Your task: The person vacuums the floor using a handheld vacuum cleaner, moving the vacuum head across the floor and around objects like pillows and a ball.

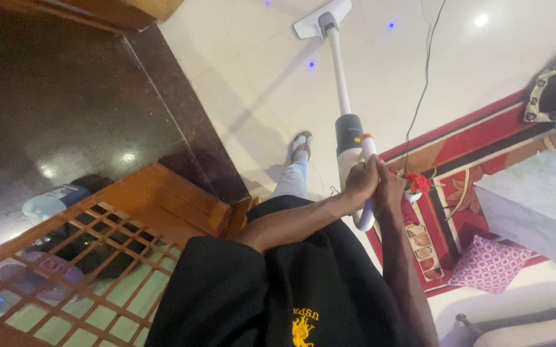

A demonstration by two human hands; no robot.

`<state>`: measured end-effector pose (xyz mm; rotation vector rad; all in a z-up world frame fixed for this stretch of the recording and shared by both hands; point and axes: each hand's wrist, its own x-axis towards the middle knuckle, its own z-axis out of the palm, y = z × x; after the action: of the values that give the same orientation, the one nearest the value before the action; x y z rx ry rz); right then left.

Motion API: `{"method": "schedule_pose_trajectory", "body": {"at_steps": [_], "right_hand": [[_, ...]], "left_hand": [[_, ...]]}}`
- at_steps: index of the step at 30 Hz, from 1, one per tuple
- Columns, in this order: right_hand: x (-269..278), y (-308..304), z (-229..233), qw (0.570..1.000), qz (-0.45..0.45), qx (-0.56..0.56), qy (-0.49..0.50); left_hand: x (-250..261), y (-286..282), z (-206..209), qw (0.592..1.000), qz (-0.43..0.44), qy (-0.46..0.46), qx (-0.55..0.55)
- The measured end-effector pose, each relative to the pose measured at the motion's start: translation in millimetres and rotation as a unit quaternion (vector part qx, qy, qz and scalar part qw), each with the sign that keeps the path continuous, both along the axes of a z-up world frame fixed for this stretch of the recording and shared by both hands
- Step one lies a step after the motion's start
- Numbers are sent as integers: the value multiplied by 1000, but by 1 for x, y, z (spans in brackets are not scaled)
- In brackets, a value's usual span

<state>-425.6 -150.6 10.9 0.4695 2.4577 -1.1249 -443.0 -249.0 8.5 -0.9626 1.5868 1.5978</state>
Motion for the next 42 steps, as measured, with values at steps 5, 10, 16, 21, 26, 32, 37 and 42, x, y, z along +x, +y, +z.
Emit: {"method": "schedule_pose_trajectory", "body": {"at_steps": [5,10,16,21,26,32,37,42], "right_hand": [[-73,-44,-2,982,-128,-131,-37],[-107,-66,10,978,-133,-139,-77],[-96,-52,11,933,-227,-274,-59],[-62,-11,25,946,-208,-234,-83],[-22,43,32,952,-220,-189,-99],[12,75,59,975,-147,-167,-18],[11,97,54,950,-235,-186,-90],[-8,99,47,916,-290,-242,-136]], "left_hand": [[-61,-30,-25,993,91,1,71],[-95,-47,-31,982,159,-8,105],[-89,-32,-25,999,51,-4,6],[-57,9,-23,999,36,-1,26],[-16,57,-19,994,56,-31,92],[42,114,-55,980,-176,94,-1],[31,134,-49,995,-37,-59,74],[7,129,-37,996,-29,-71,38]]}}
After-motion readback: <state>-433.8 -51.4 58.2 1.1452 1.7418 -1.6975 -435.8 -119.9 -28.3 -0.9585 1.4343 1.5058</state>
